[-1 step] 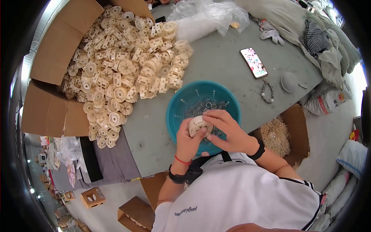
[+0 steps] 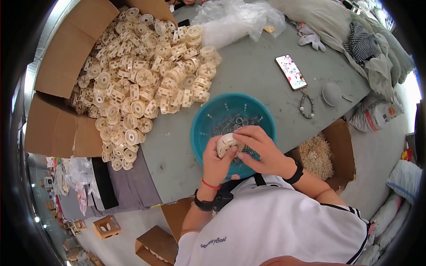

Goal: Assembling small plastic circular parts with springs in a factory setting.

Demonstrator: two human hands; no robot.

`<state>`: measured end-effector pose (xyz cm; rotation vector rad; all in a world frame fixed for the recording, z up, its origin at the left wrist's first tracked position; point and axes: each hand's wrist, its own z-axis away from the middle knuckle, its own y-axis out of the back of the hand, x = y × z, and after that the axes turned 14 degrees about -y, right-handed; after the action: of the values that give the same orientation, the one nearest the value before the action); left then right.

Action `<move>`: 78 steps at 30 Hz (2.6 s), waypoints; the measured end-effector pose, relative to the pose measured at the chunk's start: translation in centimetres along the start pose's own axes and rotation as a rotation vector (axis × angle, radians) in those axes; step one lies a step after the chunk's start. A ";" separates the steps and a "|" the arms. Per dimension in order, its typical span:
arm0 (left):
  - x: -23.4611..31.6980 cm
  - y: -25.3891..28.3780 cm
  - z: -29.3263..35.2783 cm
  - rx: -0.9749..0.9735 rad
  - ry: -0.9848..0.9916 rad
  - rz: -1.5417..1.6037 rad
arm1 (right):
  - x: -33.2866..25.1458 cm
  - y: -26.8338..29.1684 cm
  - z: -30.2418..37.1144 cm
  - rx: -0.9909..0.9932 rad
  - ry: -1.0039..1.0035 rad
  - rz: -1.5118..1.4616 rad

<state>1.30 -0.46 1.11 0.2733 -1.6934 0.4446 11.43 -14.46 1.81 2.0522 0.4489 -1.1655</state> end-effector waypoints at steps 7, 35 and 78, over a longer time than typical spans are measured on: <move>-0.3 0.0 0.1 0.014 -0.098 -0.321 | -0.8 -0.5 0.5 0.137 0.020 0.075; -2.0 0.1 0.3 -0.053 0.081 -0.020 | 0.8 -0.7 0.8 0.066 -0.500 -0.180; -0.9 0.4 -0.1 -0.064 -0.150 -0.341 | 3.1 -1.0 0.8 -0.046 -0.518 -0.373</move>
<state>1.40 -0.12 0.14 0.5496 -1.7600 0.1187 12.01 -14.53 -1.49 1.5773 0.6033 -1.8229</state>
